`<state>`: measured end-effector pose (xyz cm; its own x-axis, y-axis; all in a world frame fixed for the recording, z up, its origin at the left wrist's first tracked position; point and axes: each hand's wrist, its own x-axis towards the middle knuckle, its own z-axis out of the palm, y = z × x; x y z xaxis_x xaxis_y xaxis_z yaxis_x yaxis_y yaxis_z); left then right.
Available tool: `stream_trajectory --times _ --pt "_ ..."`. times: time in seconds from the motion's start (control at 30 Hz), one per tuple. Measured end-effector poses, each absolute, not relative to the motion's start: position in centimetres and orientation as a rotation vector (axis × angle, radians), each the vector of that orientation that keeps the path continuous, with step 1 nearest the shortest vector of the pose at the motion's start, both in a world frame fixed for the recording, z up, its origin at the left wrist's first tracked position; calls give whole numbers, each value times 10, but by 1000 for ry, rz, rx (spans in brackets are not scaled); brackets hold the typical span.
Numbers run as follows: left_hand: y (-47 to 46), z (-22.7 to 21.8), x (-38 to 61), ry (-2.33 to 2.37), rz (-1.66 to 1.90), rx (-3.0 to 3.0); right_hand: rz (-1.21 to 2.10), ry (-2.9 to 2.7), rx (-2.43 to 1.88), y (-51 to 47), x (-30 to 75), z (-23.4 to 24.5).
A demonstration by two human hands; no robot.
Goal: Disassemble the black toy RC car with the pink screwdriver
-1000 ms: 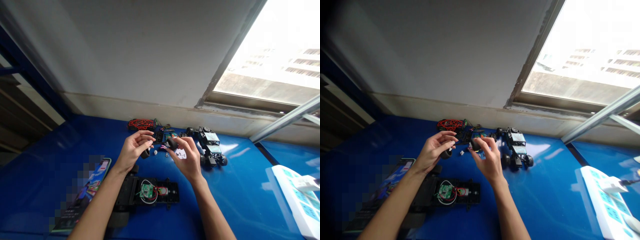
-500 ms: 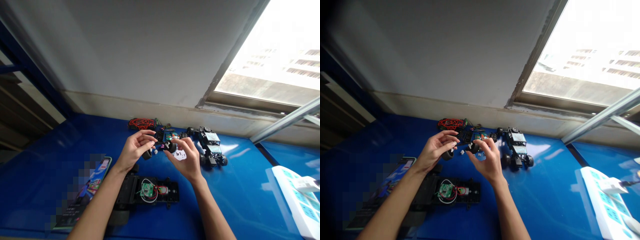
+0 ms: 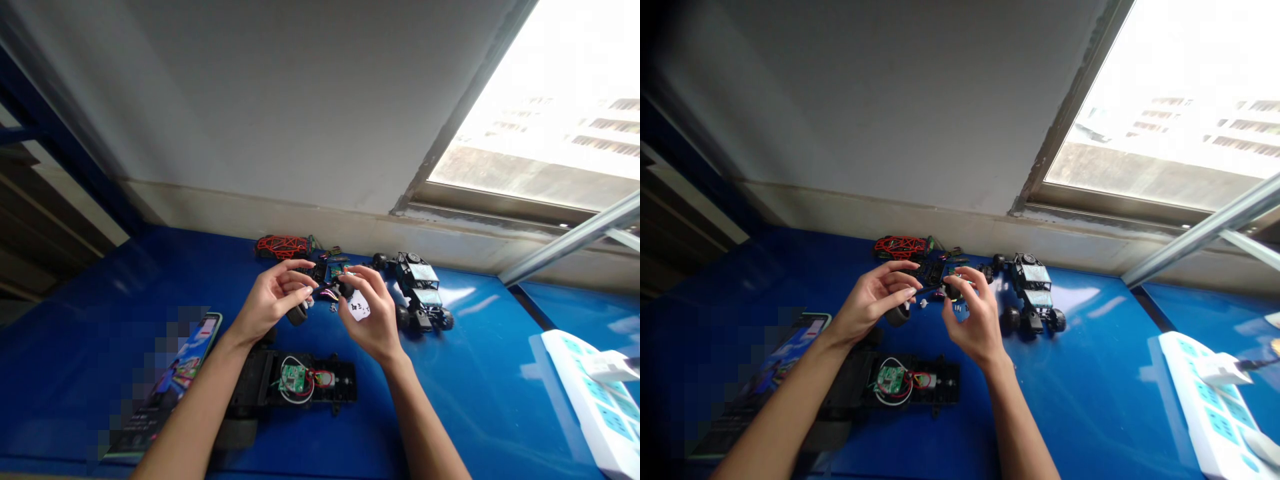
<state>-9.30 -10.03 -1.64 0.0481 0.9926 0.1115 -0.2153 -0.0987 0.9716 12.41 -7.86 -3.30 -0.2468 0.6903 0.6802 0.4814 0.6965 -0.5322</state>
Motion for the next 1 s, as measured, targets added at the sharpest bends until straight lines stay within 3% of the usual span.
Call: stream_trajectory --times 1.0 --pt "-104 -12 -100 958 1100 1283 273 -1876 -906 -72 135 -38"
